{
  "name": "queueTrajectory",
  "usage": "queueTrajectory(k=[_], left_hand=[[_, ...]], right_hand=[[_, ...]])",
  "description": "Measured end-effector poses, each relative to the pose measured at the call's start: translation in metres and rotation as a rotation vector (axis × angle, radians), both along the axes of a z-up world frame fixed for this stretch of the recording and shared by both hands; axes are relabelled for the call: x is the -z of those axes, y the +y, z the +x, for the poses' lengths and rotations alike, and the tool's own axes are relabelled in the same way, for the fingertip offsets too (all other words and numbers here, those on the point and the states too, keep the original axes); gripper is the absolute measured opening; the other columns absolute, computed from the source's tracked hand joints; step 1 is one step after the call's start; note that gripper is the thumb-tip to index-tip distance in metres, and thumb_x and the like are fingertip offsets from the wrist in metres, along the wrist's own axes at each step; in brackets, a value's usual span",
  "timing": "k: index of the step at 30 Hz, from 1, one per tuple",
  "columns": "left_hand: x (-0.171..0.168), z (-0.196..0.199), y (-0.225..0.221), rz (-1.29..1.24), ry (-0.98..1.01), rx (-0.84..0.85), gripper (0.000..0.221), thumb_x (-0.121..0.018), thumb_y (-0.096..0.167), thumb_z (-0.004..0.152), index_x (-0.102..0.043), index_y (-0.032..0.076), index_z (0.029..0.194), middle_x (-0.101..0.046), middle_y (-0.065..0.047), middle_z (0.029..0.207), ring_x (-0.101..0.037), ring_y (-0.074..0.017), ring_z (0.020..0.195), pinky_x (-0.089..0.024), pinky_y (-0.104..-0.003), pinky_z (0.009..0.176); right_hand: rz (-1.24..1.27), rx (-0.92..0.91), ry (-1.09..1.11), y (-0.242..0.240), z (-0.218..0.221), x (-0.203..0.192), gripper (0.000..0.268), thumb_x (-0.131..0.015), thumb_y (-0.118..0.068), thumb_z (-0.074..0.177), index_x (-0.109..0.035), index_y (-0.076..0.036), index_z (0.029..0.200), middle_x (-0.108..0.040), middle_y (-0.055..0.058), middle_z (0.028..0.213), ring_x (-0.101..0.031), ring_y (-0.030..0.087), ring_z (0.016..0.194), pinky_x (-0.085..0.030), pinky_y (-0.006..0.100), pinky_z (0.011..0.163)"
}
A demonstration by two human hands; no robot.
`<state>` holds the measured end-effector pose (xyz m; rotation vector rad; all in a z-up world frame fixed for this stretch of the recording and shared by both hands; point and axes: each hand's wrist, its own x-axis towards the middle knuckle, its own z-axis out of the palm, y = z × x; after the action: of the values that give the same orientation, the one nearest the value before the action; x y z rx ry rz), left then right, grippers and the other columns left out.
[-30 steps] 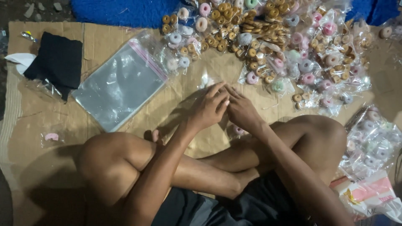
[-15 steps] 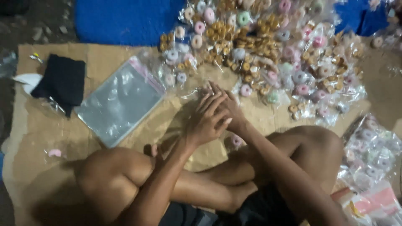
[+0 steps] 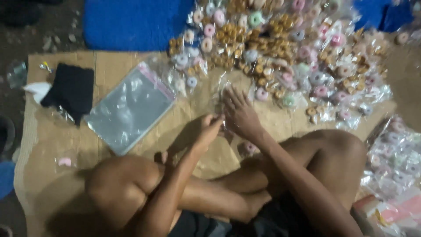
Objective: The person picks up individual small donuts from a pile on the floor and places them into clear plastic bags.
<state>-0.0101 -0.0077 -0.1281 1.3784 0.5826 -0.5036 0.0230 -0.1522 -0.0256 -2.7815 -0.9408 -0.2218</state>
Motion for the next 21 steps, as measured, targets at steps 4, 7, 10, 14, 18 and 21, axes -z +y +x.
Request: queueTrajectory(k=[4,7,10,14,18,21], left_hand=[[-0.075,-0.003,0.020,0.109,-0.137,0.110,0.028,-0.069,0.021,0.095,-0.070,-0.004,0.105,-0.072,-0.021,0.081,-0.075,-0.0241,0.060,-0.063,-0.032,0.053],[-0.109,0.000,0.035,0.166,-0.035,0.270,0.013,-0.066,0.022,0.092,-0.074,0.012,0.093,-0.072,-0.007,0.071,-0.074,-0.0169,0.062,-0.060,-0.029,0.057],[-0.128,0.002,0.047,0.201,0.053,0.474,0.018,-0.062,0.020,0.095,-0.074,0.007,0.098,-0.073,-0.009,0.075,-0.074,-0.0184,0.067,-0.060,-0.032,0.064],[-0.156,-0.006,0.040,0.703,-0.277,0.418,0.044,-0.065,0.032,0.095,-0.062,-0.005,0.118,-0.064,-0.025,0.099,-0.066,-0.0347,0.093,-0.052,-0.044,0.077],[-0.184,-0.005,0.008,1.069,-1.332,0.329,0.043,-0.071,0.031,0.095,-0.066,-0.007,0.116,-0.060,-0.025,0.101,-0.063,-0.0410,0.091,-0.054,-0.047,0.074],[-0.145,-0.014,-0.015,0.990,-1.369,0.582,0.040,-0.064,0.037,0.094,-0.066,0.004,0.116,-0.061,-0.013,0.106,-0.062,-0.0321,0.097,-0.051,-0.045,0.077]], right_hand=[[-0.072,0.150,0.052,0.008,0.000,-0.014,0.058,-0.061,-0.033,0.096,-0.052,-0.011,0.149,-0.036,0.019,0.164,-0.028,0.037,0.154,-0.027,0.058,0.121],[-0.079,0.149,0.122,0.007,0.002,-0.019,0.056,-0.044,-0.035,0.106,-0.042,-0.010,0.156,-0.027,0.021,0.168,-0.021,0.038,0.157,-0.023,0.055,0.123],[-0.043,0.156,0.140,0.012,-0.004,-0.021,0.058,-0.044,-0.034,0.109,-0.040,-0.001,0.156,-0.037,0.031,0.159,-0.026,0.043,0.154,-0.025,0.056,0.122],[-0.039,0.153,0.148,0.010,-0.015,-0.013,0.071,-0.053,-0.030,0.101,-0.028,-0.008,0.163,-0.026,0.032,0.164,-0.026,0.048,0.152,-0.031,0.054,0.120],[0.027,0.175,0.257,0.001,-0.025,-0.012,0.080,-0.059,-0.014,0.089,-0.028,0.003,0.161,-0.011,0.030,0.169,-0.028,0.044,0.153,-0.037,0.049,0.118],[0.060,0.233,0.279,0.007,-0.037,-0.028,0.071,-0.056,-0.014,0.097,-0.028,0.004,0.161,-0.017,0.028,0.169,-0.018,0.038,0.157,-0.026,0.042,0.124]])
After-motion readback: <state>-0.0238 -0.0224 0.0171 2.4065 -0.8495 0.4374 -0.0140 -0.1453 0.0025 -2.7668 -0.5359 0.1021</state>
